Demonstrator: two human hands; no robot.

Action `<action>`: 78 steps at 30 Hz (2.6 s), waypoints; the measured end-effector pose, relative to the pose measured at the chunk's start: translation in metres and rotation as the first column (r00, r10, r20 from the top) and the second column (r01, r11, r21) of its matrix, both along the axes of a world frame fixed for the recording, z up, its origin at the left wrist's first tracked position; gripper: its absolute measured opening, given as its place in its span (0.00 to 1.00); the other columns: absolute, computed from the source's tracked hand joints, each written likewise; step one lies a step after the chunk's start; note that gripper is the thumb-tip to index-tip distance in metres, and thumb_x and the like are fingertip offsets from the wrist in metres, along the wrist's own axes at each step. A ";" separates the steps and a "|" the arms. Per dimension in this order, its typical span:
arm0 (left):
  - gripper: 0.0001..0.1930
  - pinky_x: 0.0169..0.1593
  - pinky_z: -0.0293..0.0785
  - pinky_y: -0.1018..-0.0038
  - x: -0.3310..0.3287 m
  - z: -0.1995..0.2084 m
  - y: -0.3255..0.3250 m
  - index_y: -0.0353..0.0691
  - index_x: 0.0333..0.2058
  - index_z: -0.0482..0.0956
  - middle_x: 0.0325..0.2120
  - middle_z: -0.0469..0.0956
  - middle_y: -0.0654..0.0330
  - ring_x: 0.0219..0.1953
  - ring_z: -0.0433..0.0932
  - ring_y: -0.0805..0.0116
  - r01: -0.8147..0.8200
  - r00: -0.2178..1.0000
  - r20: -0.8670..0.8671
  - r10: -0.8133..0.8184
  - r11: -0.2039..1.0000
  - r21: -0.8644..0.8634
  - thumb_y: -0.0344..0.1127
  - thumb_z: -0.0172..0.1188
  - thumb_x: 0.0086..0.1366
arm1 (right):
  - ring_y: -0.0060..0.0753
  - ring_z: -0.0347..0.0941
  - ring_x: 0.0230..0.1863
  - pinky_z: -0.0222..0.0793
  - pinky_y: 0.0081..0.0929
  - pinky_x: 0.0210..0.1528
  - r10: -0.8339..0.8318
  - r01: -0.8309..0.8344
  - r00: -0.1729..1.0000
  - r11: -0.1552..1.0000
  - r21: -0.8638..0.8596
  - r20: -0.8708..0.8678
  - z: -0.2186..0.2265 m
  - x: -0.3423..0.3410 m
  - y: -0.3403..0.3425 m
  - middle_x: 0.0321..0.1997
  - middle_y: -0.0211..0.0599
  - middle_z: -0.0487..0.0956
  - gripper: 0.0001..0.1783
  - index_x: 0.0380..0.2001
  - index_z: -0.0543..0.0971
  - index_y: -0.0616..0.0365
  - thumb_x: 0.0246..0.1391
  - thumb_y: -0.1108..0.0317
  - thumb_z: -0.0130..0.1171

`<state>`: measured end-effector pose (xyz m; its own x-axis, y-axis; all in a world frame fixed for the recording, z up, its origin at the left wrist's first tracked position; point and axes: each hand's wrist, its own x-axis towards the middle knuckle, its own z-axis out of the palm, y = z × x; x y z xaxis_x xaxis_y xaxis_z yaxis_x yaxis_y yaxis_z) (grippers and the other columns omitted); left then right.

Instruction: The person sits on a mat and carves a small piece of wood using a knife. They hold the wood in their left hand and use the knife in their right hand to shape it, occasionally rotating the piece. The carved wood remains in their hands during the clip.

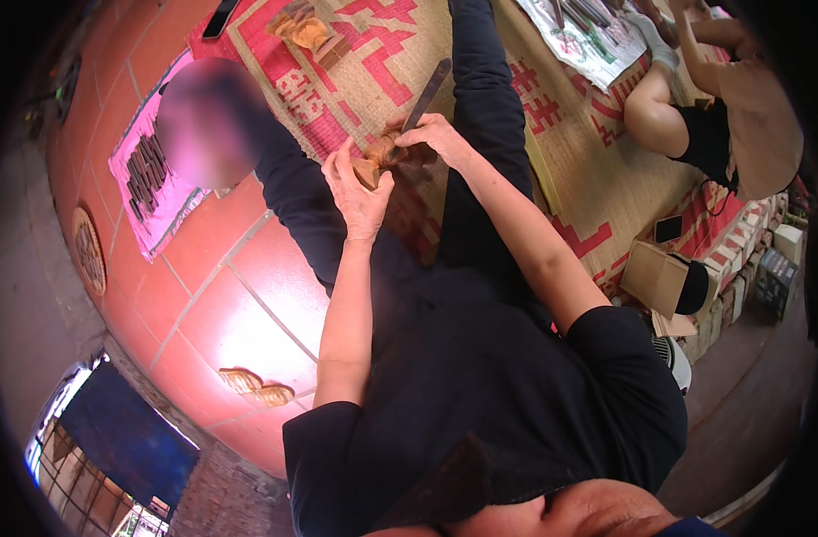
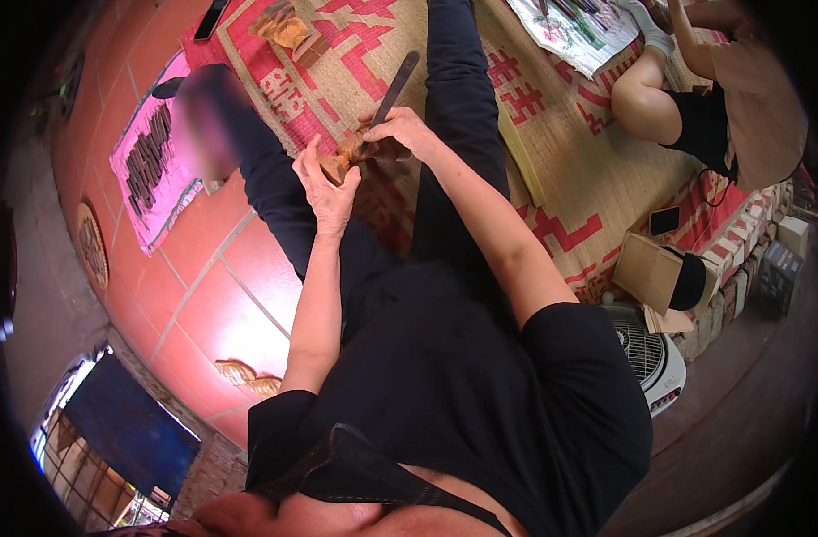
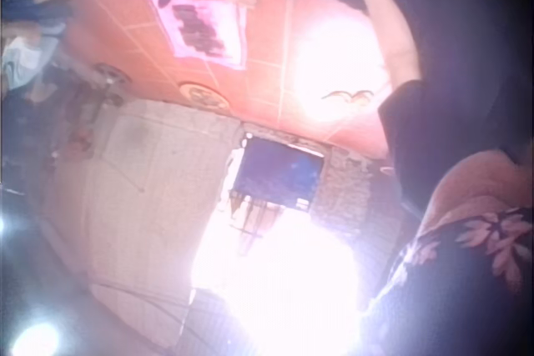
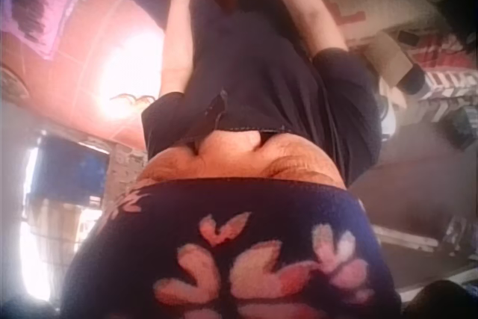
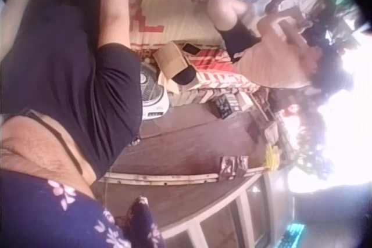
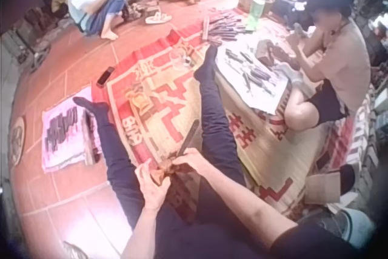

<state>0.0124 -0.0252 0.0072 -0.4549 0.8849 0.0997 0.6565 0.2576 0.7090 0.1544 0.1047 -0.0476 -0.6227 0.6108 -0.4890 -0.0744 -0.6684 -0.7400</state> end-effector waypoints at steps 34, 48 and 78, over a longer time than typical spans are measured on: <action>0.40 0.62 0.62 0.63 -0.006 0.000 -0.003 0.43 0.60 0.63 0.51 0.61 0.51 0.57 0.62 0.53 -0.026 0.997 0.068 0.025 0.999 0.023 0.31 0.67 0.45 | 0.27 0.77 0.38 0.69 0.24 0.46 -0.124 0.121 0.991 0.991 0.054 0.055 -0.020 -0.003 0.009 0.36 0.36 0.82 0.17 0.41 0.82 0.63 0.43 0.74 0.68; 0.41 0.59 0.66 0.62 -0.005 -0.001 -0.006 0.45 0.59 0.64 0.51 0.60 0.50 0.56 0.64 0.51 0.010 0.999 0.041 -0.011 1.000 0.028 0.29 0.68 0.43 | 0.25 0.77 0.38 0.69 0.23 0.46 -0.228 0.228 0.966 0.973 0.012 0.118 -0.034 -0.002 0.014 0.35 0.34 0.82 0.17 0.40 0.82 0.64 0.43 0.73 0.69; 0.39 0.62 0.62 0.63 -0.008 -0.002 -0.008 0.43 0.59 0.63 0.51 0.61 0.51 0.57 0.63 0.53 0.000 0.995 0.096 -0.004 0.999 0.036 0.30 0.67 0.45 | 0.26 0.77 0.39 0.69 0.23 0.46 -0.110 0.110 0.994 0.994 0.006 -0.006 -0.025 -0.005 0.007 0.35 0.35 0.82 0.16 0.39 0.82 0.63 0.44 0.73 0.69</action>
